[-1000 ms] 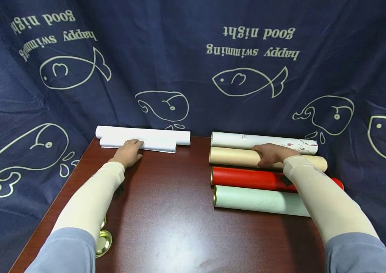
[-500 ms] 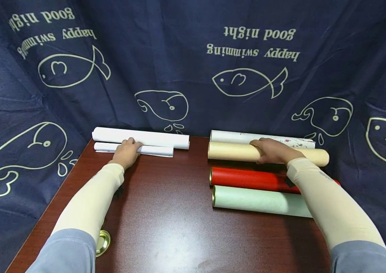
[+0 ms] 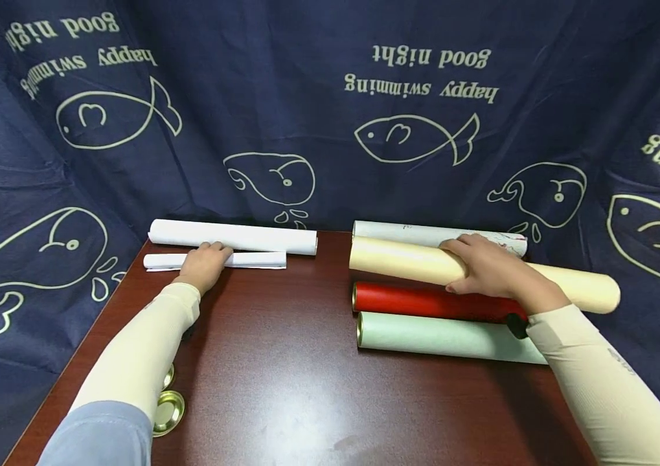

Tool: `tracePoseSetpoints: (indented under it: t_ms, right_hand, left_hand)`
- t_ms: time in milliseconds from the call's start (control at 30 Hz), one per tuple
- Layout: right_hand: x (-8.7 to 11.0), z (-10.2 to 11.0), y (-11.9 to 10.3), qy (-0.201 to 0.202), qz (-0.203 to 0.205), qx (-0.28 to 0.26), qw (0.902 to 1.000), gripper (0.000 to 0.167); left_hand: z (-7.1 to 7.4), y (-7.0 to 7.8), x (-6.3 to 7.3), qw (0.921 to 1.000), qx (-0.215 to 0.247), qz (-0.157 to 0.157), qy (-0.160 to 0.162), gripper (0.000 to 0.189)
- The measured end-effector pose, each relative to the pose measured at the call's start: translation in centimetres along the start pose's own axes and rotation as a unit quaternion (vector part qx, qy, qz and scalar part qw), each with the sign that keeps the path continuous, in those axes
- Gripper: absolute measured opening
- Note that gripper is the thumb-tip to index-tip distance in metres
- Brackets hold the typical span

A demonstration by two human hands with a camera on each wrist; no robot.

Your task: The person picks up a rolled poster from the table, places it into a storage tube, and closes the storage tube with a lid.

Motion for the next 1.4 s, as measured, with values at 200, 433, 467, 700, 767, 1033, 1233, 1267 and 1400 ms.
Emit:
tracePoseSetpoints:
  t_ms: [200, 433, 467, 700, 767, 1033, 1233, 1267, 1400]
  right_hand:
    - [5.0, 0.0, -2.1, 0.063, 0.033, -0.022, 0.9972, 0.070]
    - [9.6, -2.7, -5.1, 0.099, 0.045, -0.033, 0.9936, 0.073]
    - [10.0, -3.3, -5.5, 0.098, 0.042, -0.036, 0.9937, 0.073]
    - [11.1, -6.6, -7.2, 0.101, 0.046, -0.044, 0.9928, 0.074]
    - [11.0, -7.0, -7.4, 0.103, 0.050, -0.046, 0.9923, 0.074]
    - [10.5, -8.4, -8.9, 0.096, 0.045, -0.042, 0.9935, 0.073]
    - [10.0, -9.2, -9.7, 0.079, 0.042, -0.009, 0.9959, 0.072]
    - [9.9, -9.2, -9.7, 0.076, 0.042, -0.006, 0.9962, 0.072]
    - [9.7, -9.3, -9.4, 0.076, 0.049, 0.003, 0.9959, 0.081]
  left_hand:
    - [2.6, 0.9, 1.8, 0.9981, 0.001, -0.058, 0.021, 0.029]
    - [7.5, 1.8, 5.9, 0.9926, 0.028, -0.080, 0.087, 0.039]
    - [8.2, 1.8, 6.7, 0.9916, 0.033, -0.077, 0.099, 0.041]
    - [13.4, 3.4, 12.0, 0.9757, 0.043, -0.088, 0.196, 0.053]
    - [14.7, 4.0, 12.9, 0.9722, 0.042, -0.092, 0.211, 0.056]
    - [14.2, 6.0, 13.9, 0.9724, 0.061, -0.098, 0.203, 0.048]
    - [11.7, 8.2, 15.0, 0.9723, 0.100, -0.098, 0.187, 0.049]
    - [11.4, 8.6, 15.2, 0.9717, 0.106, -0.101, 0.186, 0.050]
    - [11.0, 9.7, 15.4, 0.9695, 0.125, -0.108, 0.181, 0.051]
Point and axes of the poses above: each hand's wrist, its own x-axis away from the middle knuckle, its own z-axis out of the back of the hand, y = z × x, the point moved 3 cm from there along -x, towards the middle knuckle
